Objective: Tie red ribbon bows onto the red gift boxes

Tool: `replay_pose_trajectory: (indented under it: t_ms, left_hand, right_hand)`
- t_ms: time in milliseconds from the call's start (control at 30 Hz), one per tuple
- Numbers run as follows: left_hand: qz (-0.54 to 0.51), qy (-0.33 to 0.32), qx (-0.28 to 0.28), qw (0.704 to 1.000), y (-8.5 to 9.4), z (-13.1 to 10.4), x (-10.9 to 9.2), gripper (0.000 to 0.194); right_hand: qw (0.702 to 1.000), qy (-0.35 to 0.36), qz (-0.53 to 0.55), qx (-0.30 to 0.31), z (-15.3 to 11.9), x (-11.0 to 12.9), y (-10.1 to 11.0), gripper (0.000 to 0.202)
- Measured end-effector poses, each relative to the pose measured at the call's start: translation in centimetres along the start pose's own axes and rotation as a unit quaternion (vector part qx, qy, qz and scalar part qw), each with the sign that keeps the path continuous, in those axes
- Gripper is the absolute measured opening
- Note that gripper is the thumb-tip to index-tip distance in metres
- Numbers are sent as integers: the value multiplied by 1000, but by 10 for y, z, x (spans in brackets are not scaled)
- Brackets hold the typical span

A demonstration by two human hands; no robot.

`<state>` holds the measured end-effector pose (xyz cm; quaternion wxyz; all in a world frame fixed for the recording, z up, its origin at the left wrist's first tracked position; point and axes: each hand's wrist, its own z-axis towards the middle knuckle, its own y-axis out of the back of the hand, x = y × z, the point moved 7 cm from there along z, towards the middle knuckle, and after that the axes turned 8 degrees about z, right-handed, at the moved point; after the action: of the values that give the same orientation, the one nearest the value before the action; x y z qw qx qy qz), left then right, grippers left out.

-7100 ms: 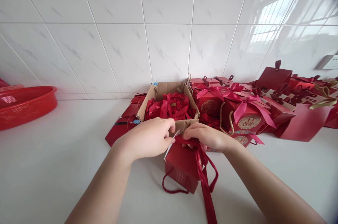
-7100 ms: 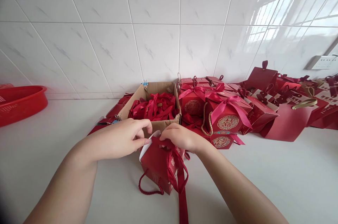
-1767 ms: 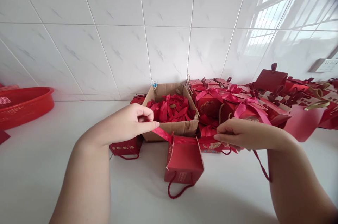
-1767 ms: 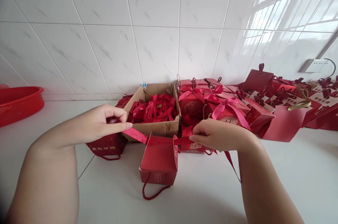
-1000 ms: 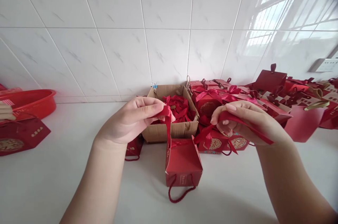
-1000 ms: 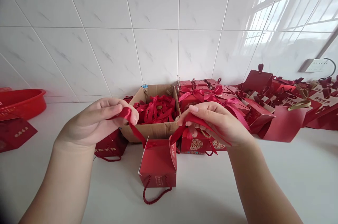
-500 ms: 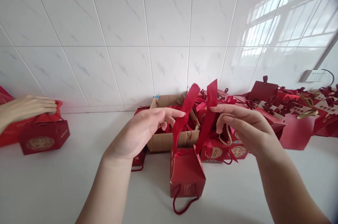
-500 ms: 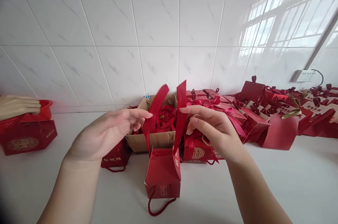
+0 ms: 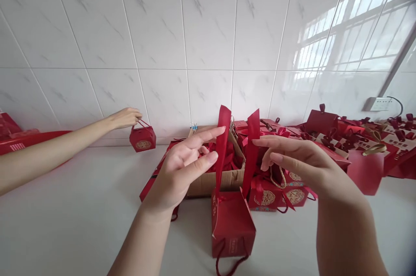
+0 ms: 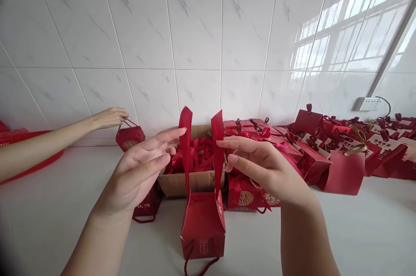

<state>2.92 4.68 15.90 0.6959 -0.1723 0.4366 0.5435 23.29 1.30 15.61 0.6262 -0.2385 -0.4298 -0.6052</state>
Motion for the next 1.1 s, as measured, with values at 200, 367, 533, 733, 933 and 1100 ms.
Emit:
replay_pose_trajectory:
  t_ms: [200, 367, 533, 733, 933, 1100]
  left_hand:
    - [-6, -12, -60, 998, 2, 2, 5, 33]
    - [68, -79, -192, 976, 11, -1, 1, 28]
    - [139, -154, -234, 950, 13, -5, -12, 29]
    - [178, -156, -247, 940, 17, -5, -17, 36]
    - [195, -173, -211, 942, 12, -2, -14, 42]
    - [190, -164, -217, 943, 12, -2, -11, 36]
  right_hand:
    - [997, 57, -44, -19, 1, 2, 0, 24]
    - [987, 131, -47, -83, 3, 0, 5, 24]
    - [972, 176, -42, -153, 1, 0, 8, 27]
    - [961, 196, -40, -190, 3, 2, 2, 33]
    - [954, 209, -20, -213, 2, 4, 4, 32]
    - [952, 201, -18, -231, 2, 2, 8, 28]
